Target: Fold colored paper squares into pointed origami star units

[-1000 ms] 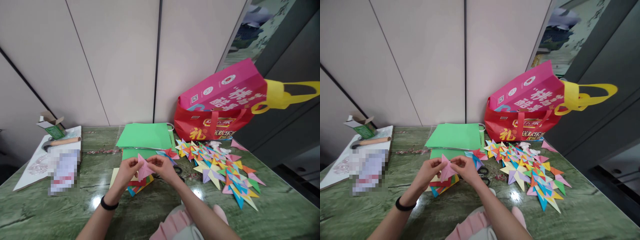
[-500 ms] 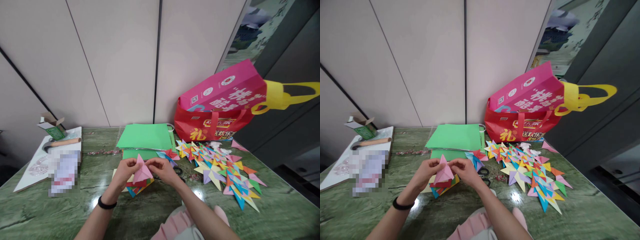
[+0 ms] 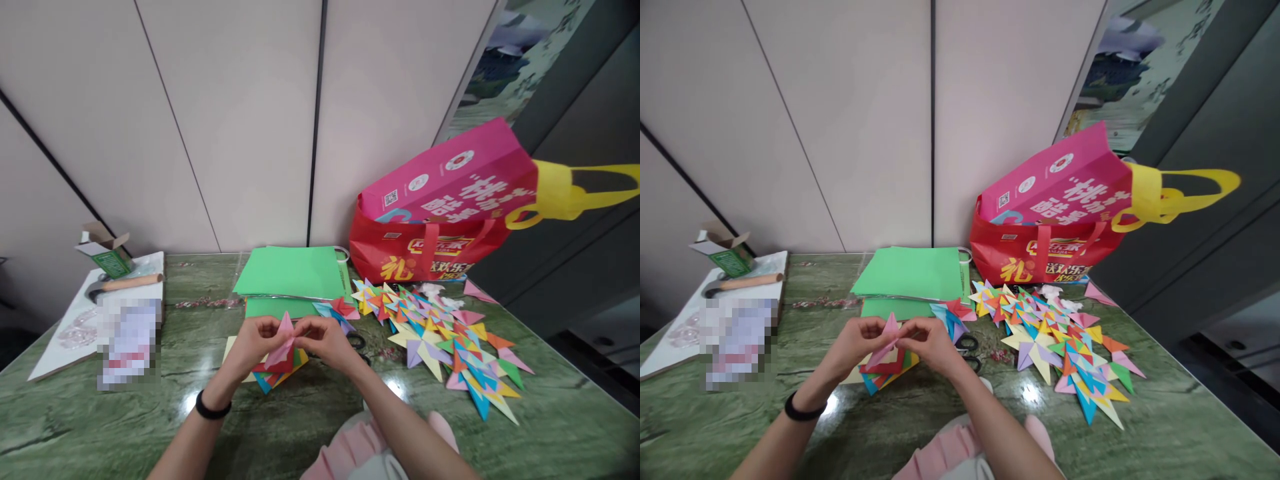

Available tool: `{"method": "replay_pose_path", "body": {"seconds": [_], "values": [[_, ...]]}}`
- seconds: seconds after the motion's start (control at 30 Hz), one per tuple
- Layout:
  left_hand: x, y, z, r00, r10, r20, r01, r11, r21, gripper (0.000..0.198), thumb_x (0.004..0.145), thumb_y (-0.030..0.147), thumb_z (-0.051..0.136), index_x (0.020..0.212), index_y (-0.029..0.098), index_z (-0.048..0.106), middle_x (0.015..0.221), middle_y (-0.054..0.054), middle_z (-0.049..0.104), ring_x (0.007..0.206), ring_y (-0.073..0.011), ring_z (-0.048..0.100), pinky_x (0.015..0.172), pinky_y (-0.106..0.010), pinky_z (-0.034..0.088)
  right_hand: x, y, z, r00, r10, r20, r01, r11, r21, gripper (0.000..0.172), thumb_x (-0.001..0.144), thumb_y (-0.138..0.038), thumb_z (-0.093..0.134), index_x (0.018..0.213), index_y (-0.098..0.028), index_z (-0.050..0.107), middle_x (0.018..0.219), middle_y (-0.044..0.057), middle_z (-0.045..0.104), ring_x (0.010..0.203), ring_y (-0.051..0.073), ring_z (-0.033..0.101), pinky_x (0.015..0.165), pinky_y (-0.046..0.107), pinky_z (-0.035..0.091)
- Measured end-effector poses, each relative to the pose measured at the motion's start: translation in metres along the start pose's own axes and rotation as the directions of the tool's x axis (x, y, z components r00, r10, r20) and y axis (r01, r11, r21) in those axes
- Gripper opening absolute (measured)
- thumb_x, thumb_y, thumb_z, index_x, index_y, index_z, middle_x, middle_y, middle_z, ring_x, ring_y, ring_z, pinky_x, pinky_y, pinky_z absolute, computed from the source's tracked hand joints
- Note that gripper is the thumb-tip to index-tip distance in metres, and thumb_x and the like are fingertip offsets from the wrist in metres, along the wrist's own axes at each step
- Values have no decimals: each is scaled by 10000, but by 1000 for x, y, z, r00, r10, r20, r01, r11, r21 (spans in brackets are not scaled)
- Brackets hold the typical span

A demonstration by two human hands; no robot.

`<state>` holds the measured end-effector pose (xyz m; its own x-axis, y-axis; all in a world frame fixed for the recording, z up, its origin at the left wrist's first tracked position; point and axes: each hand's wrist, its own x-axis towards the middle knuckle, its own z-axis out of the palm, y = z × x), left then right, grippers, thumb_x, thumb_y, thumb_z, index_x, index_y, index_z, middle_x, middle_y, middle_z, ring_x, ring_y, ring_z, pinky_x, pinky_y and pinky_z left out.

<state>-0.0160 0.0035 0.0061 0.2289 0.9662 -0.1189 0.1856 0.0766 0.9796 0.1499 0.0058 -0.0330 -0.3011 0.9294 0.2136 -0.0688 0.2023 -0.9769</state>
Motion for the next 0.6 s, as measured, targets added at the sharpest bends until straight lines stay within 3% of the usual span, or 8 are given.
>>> {"method": "replay_pose_path", "body": {"seconds": [0.2,0.4,0.5,0.6], "values": [[0,1,2,999,16,42,-16,1000,-12,189,561,298,707,624,132,642,591,-10,637,547,-138,551,525,-224,408,0,-3,0,993,119,-11,-117,985,124,311,549,-379,778,660,-161,585,586,-35,585,505,89,513,515,220,419],[-2,6,-1,993,-6,115,19,993,-114,374,714,497,557,679,135,643,575,-33,651,549,-156,590,549,-249,445,2,0,-3,988,136,-72,-123,979,161,329,546,-373,779,668,-175,547,590,-41,579,512,97,528,518,224,426],[-4,8,0,988,-22,152,42,991,-125,292,592,386,715,737,142,645,621,-21,676,559,-150,608,563,-243,462,3,2,-3,983,148,-112,-125,975,185,346,534,-335,790,709,-182,534,619,-42,590,535,101,549,538,220,438],[-3,6,4,992,-62,114,77,989,-130,291,498,239,776,734,140,637,632,-13,689,566,-151,622,589,-260,492,3,3,-3,982,162,-102,-140,971,193,357,540,-320,786,775,-177,558,679,-22,618,584,113,575,582,233,461]]}}
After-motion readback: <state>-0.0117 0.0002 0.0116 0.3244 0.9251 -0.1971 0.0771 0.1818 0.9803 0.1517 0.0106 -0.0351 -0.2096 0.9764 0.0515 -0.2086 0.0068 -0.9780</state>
